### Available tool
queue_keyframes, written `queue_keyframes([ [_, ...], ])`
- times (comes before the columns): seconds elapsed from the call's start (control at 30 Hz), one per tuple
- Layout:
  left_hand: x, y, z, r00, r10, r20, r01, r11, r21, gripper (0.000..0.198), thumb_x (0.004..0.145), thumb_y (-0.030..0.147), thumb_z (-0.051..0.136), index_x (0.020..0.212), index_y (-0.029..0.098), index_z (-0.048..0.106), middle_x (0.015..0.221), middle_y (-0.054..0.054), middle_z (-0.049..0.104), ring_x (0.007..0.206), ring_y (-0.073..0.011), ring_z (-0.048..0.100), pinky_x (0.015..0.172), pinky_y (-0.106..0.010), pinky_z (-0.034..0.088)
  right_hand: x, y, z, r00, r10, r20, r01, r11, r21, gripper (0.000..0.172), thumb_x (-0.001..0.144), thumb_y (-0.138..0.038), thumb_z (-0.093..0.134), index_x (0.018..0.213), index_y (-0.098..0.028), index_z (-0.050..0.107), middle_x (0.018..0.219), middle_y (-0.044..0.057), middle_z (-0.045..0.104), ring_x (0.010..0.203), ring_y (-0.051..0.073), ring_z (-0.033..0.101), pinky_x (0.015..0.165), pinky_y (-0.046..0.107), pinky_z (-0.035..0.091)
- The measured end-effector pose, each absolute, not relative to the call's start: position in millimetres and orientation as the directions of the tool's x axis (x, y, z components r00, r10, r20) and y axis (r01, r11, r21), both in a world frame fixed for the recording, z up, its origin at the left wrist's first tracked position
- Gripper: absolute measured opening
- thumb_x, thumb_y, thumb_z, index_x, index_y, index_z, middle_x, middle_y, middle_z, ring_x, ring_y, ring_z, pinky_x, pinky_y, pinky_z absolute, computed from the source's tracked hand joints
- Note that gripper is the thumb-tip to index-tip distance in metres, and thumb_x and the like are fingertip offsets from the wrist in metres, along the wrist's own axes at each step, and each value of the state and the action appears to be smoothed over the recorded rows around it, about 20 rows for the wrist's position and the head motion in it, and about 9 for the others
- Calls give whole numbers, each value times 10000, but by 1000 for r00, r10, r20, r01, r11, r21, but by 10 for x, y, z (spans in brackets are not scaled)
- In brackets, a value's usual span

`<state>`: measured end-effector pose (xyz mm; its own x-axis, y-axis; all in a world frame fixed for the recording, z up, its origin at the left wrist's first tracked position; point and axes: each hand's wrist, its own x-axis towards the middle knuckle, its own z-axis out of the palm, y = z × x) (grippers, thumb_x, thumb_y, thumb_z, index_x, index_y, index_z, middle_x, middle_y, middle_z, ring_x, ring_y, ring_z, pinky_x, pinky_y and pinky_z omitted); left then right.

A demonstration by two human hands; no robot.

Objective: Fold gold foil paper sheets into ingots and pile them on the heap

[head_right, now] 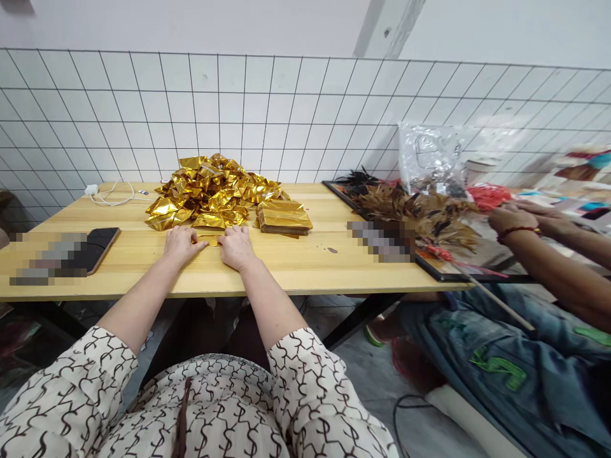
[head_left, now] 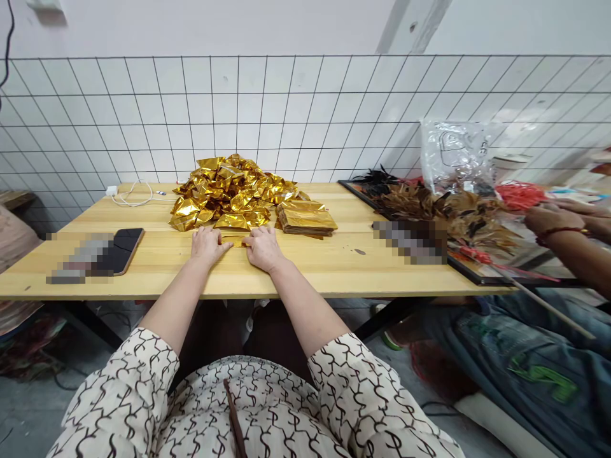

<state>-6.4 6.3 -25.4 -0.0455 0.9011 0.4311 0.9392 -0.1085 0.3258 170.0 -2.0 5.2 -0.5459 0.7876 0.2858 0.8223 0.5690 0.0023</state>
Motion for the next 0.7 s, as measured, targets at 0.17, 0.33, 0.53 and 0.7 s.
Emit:
queue_keyframes([
  [0.17, -51, 65, -260, -59, 897, 437, 941, -96, 324, 235, 717, 380, 752, 608, 222, 616, 865, -77, 679, 937, -283, 565, 819, -401, 429, 1630, -70, 40, -637, 720, 276, 753, 657, 23, 337, 899, -195, 448, 1063, -209, 742, 921, 126, 635, 980, 259, 467, 855, 394, 279],
  [0.33, -47, 74, -266, -65, 896, 440, 937, -97, 335, 226, 704, 382, 753, 609, 227, 619, 838, -64, 676, 932, -279, 567, 808, -393, 433, 1620, -70, 55, -639, 727, 251, 756, 654, 32, 342, 893, -190, 439, 1013, -209, 758, 924, 125, 645, 976, 256, 469, 847, 390, 285],
  [0.53, -48, 72, -258, -119, 905, 408, 930, -43, 365, 182, 703, 354, 748, 628, 225, 644, 846, -59, 687, 940, -276, 584, 798, -383, 442, 1682, -22, 66, -615, 755, 228, 772, 635, -22, 334, 841, -131, 466, 932, -210, 777, 947, 116, 680, 986, 246, 481, 837, 378, 267],
  [0.7, -103, 87, -282, -152, 904, 400, 912, -28, 409, 127, 695, 326, 752, 639, 240, 678, 827, -41, 702, 927, -260, 608, 775, -351, 457, 1764, 49, 34, -555, 800, 228, 800, 589, -117, 346, 799, -88, 487, 891, -238, 786, 912, 90, 711, 950, 222, 507, 832, 370, 244],
])
